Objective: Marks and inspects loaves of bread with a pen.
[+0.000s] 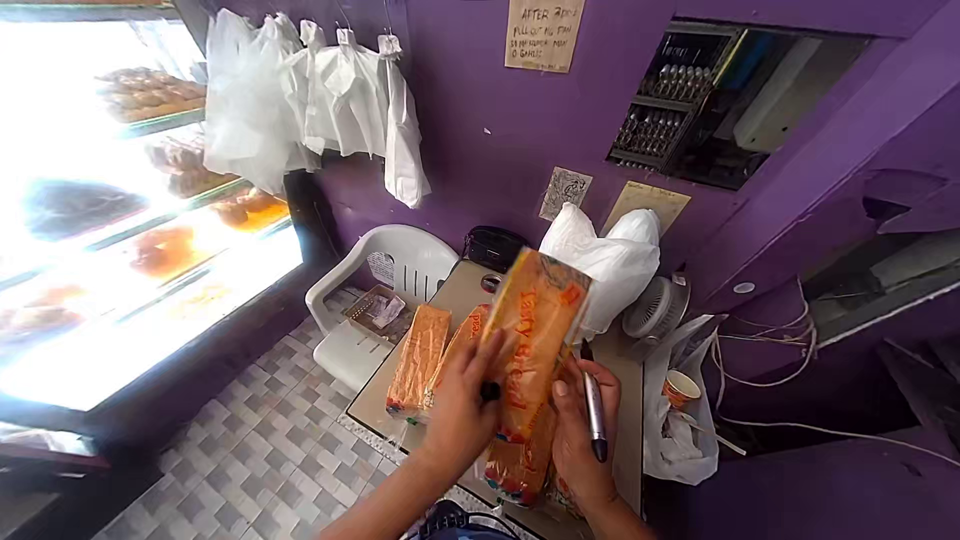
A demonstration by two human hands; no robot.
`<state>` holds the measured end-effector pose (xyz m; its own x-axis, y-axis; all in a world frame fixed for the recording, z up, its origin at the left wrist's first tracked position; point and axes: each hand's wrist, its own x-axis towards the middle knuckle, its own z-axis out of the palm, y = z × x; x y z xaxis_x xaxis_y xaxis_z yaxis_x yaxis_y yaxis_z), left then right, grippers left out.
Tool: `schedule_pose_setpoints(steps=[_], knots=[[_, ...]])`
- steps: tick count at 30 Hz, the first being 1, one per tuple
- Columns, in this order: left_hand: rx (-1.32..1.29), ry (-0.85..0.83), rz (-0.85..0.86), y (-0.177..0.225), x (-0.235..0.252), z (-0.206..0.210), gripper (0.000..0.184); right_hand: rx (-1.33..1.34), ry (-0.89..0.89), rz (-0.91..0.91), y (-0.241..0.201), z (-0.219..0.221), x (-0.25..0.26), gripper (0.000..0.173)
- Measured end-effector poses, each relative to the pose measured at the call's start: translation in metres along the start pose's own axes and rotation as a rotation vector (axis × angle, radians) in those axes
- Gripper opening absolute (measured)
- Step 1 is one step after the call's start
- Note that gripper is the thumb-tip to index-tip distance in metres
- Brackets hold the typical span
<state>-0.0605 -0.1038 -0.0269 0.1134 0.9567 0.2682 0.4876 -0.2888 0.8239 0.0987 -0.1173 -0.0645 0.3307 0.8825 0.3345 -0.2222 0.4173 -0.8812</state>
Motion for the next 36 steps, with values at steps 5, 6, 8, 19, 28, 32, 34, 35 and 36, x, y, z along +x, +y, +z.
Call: schedule_pose_setpoints(steps=[5, 6, 8, 19, 28, 32, 34, 35, 36], knots=[[-0.036, 0.244, 0.059, -0.049, 0.007, -0.071, 0.057, -0.117, -0.312, -0.082, 0.019, 0.067, 0.02, 0.041], [-0.024, 0.269, 0.031, -0.062, 0.008, -0.08, 0.056, -0.144, -0.34, -0.037, 0.026, 0.079, 0.021, 0.041], [0.011, 0.277, -0.038, -0.088, 0.009, -0.091, 0.054, -0.159, -0.375, 0.1, 0.041, 0.1, 0.019, 0.041], [0.119, -0.194, -0.354, -0.155, 0.02, -0.075, 0.05, -0.439, -0.425, 0.21, 0.061, 0.075, 0.005, 0.04], [0.082, -0.003, 0.247, -0.094, -0.015, -0.055, 0.041, -0.842, 0.037, 0.141, 0.067, -0.13, 0.054, 0.035], [-0.316, -0.853, 0.016, -0.031, -0.028, -0.003, 0.04, -0.948, -0.043, 0.414, 0.09, -0.191, 0.072, 0.034], [-0.364, -1.277, -0.301, -0.026, -0.031, 0.041, 0.054, -0.881, -0.048, 0.554, 0.098, -0.202, 0.076, 0.035], [-0.382, -1.37, -0.455, -0.03, -0.037, 0.065, 0.059, -0.848, -0.063, 0.616, 0.101, -0.205, 0.076, 0.037], [-0.414, -1.379, -0.623, -0.034, -0.047, 0.087, 0.06, -0.829, -0.088, 0.659, 0.104, -0.208, 0.076, 0.038]])
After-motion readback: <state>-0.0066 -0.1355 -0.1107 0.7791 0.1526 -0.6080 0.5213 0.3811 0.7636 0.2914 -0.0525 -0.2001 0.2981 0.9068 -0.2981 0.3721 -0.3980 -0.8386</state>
